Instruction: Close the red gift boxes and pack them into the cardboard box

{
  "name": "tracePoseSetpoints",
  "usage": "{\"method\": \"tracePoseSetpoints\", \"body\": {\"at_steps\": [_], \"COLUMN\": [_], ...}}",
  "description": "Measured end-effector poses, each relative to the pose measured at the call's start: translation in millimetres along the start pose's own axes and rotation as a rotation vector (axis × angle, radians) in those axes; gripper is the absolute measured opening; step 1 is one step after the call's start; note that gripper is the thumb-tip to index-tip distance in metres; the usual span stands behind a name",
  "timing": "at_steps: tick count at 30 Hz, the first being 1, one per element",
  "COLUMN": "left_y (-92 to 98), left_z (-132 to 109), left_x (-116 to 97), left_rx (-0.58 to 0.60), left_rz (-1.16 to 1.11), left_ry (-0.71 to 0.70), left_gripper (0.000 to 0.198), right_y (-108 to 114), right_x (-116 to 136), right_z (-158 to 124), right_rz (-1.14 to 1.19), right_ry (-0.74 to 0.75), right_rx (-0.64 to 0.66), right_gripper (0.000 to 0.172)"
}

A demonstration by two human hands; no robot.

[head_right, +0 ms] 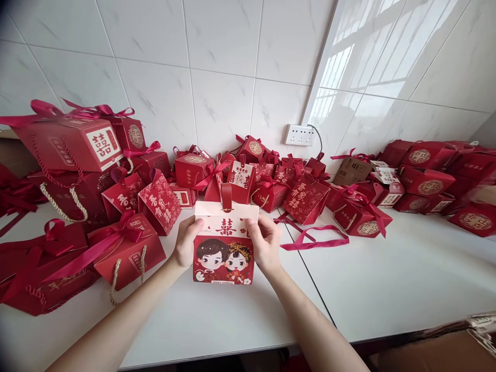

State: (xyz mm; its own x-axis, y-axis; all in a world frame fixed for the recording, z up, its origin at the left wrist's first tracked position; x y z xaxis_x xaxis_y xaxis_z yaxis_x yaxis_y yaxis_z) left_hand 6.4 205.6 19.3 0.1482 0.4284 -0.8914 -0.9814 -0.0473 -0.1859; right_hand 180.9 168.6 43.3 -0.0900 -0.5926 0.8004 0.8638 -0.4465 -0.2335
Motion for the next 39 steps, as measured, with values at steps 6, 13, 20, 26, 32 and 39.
{"method": "tracePoseSetpoints", "body": {"at_steps": [6,13,20,26,32,39], "left_y": [-0.5,-1.3,-5.0,-4.5,-4.9,-6.8], "left_z": [0,2,0,0,0,0], "left_x": [-3,-9,-5,-2,-1,-6], "left_rx": [-0.006,-0.010,0.038,0.045,0.047,0.050], "left_rz": [0.001,-0.047,-0.069,-0.075,-0.063,-0.099], "left_ry": [-0.009,-0.006,0.026,0.021,0.031,0.023], "left_gripper": [0.038,0.031,0.030,0.030,0.031,0.029], "right_y": [-3,-9,-22,-21,-18,-12], "right_x": [-2,20,36,36,24,3], "right_z": [0,-6,-14,-14,-13,-10], "right_rz": [-0.040,-0.054,-0.243,-0.239,-0.240,-0.031], "right_ry": [0.007,0.315,0.550,0.535,0.445,0.159], "right_rx": [0.020,0.056,0.185,0.171,0.157,0.094], "right_gripper": [0.034,0.032,0.028,0.026,0.030,0.037]}}
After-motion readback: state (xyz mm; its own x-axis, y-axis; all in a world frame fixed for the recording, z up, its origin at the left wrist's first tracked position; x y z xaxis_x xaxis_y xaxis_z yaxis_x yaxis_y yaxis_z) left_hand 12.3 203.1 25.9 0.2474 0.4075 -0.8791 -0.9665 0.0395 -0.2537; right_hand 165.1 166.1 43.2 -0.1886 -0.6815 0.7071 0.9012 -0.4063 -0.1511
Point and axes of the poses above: each hand's wrist, its own z-axis towards the middle knuckle, its own y-axis out of the back of the hand, x = y × z, the point moved 10 cm from there along z, towards the middle knuckle, and after that the axes turned 15 degrees about -x, right-handed, at the moved point
